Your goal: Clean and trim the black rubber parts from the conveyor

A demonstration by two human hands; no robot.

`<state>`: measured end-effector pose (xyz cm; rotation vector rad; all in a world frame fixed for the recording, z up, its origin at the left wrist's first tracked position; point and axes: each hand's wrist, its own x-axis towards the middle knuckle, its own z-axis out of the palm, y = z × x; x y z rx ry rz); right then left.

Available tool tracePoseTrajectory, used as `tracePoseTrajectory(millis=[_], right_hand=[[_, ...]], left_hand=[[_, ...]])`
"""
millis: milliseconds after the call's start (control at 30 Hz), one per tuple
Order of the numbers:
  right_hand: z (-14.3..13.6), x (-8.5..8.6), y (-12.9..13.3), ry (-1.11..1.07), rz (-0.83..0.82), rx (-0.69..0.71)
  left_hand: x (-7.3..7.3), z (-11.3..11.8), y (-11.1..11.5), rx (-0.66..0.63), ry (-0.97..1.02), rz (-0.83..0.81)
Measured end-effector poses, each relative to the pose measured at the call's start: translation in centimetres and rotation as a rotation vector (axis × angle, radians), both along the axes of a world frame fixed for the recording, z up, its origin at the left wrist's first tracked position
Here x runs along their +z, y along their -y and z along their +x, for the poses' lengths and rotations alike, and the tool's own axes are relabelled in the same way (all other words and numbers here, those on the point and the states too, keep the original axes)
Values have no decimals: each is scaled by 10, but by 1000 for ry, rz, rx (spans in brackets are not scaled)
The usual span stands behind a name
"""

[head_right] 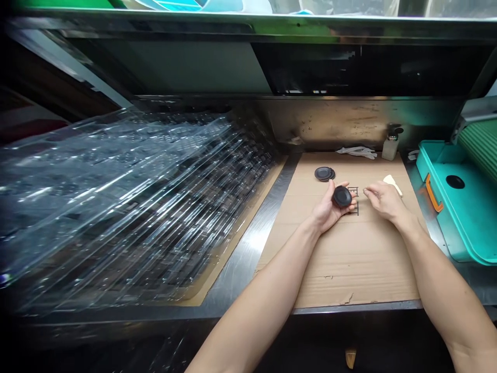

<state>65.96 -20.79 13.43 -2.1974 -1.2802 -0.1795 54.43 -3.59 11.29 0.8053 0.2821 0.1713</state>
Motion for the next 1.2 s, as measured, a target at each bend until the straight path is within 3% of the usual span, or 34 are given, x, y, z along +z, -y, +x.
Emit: tracePoseTrajectory(millis=[133, 400, 600, 800, 933, 1200], right_hand=[[-2, -3, -6, -3, 150, 11], [-21, -6, -18, -23, 130, 195], [-22, -5, -16, -45, -12, 213], [-21, 6, -14, -16, -176, 241], [-23, 9, -13, 46, -275, 184], [-22, 14, -14, 82, -233, 110]], left_hand=[[-1, -1, 7, -66, -6, 139], [-7, -1, 20, -56, -183, 558], [-5, 0, 21, -59, -231, 587], [9, -5, 29, -82, -323, 684], [18, -5, 32, -104, -374, 733], [22, -6, 39, -164, -283, 835]])
